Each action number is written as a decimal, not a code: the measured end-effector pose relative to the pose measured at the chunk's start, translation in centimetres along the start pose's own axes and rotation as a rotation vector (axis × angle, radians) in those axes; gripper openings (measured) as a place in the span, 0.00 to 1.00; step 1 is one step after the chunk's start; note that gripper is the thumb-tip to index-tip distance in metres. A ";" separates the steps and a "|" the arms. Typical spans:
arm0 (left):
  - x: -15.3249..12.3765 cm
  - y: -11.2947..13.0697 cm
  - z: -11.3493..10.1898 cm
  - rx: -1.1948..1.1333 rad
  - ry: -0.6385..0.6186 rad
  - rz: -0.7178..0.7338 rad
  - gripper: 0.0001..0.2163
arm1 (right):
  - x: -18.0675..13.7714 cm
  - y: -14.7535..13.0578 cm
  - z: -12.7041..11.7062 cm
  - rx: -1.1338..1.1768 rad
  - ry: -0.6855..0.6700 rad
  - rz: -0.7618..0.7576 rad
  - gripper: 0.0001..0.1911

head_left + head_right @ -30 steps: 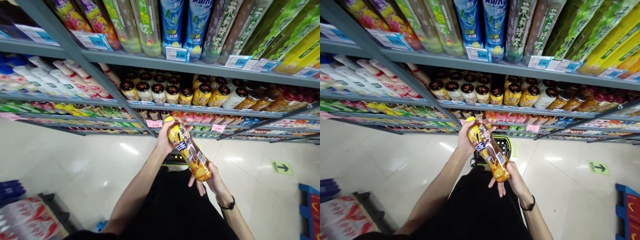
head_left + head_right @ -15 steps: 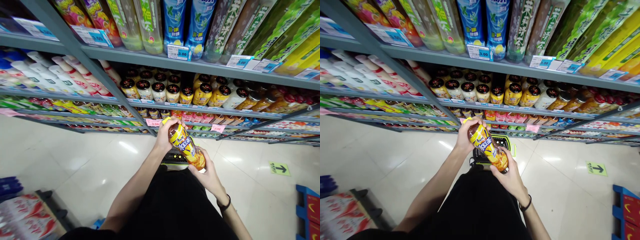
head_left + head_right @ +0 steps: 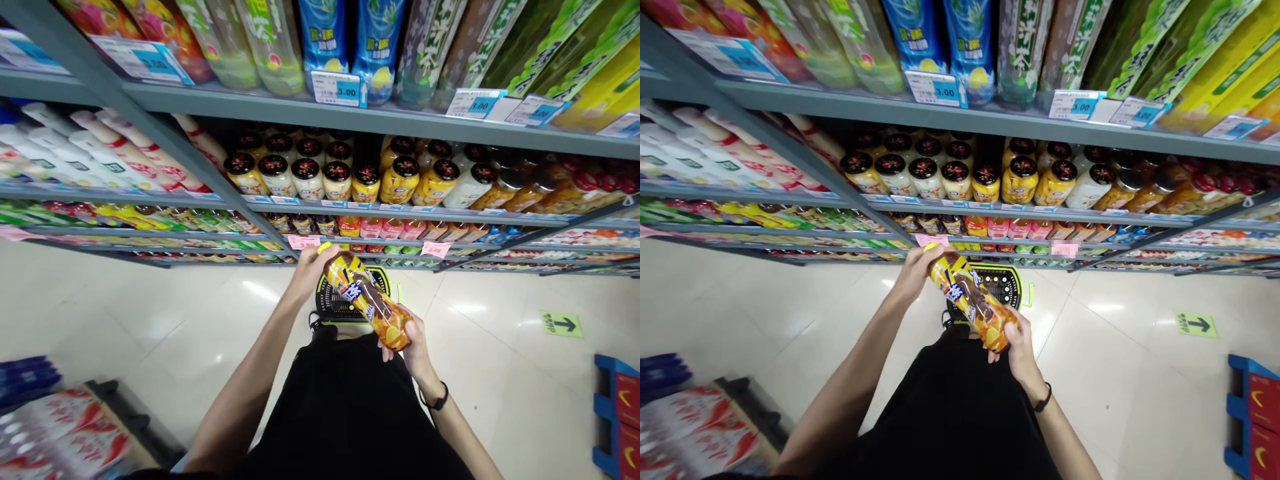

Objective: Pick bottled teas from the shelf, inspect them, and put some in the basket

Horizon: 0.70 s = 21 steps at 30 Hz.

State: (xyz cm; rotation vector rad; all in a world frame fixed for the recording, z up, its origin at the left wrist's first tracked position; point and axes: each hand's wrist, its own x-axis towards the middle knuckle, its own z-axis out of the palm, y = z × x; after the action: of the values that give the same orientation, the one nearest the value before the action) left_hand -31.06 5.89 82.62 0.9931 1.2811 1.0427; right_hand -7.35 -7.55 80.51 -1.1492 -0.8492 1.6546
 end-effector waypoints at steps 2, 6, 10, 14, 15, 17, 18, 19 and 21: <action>0.0 -2.3 -1.6 0.126 -0.056 -0.114 0.31 | 1.3 0.9 -1.1 0.022 0.079 0.125 0.43; -1.6 -8.1 -2.4 0.319 -0.198 -0.357 0.36 | 4.3 5.1 -5.0 0.039 0.178 0.350 0.39; -3.3 -15.3 -0.6 0.456 -0.310 -0.523 0.35 | 6.2 12.9 -9.4 0.086 0.303 0.477 0.34; -2.0 -23.8 1.7 0.652 -0.330 -0.566 0.28 | 6.6 22.2 -12.4 0.131 0.438 0.595 0.31; -1.2 -26.2 2.2 0.723 -0.318 -0.567 0.27 | 6.4 24.4 -13.1 0.122 0.491 0.605 0.31; 0.5 -31.1 3.2 0.884 -0.297 -0.573 0.24 | 5.2 28.5 -14.6 0.082 0.602 0.607 0.35; 1.4 -33.7 3.6 0.967 -0.291 -0.577 0.23 | 4.2 30.3 -15.4 0.057 0.655 0.607 0.38; 2.2 -36.4 3.9 1.047 -0.291 -0.587 0.21 | 3.0 31.9 -16.2 0.032 0.705 0.612 0.41; 3.8 -41.7 4.3 1.187 -0.296 -0.628 0.18 | -0.2 34.9 -17.7 -0.014 0.791 0.649 0.44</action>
State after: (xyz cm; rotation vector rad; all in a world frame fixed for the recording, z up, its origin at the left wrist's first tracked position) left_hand -24.88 -0.70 41.48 1.3638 1.7854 -0.4496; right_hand -0.95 -18.99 43.67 -2.0283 0.0351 1.4454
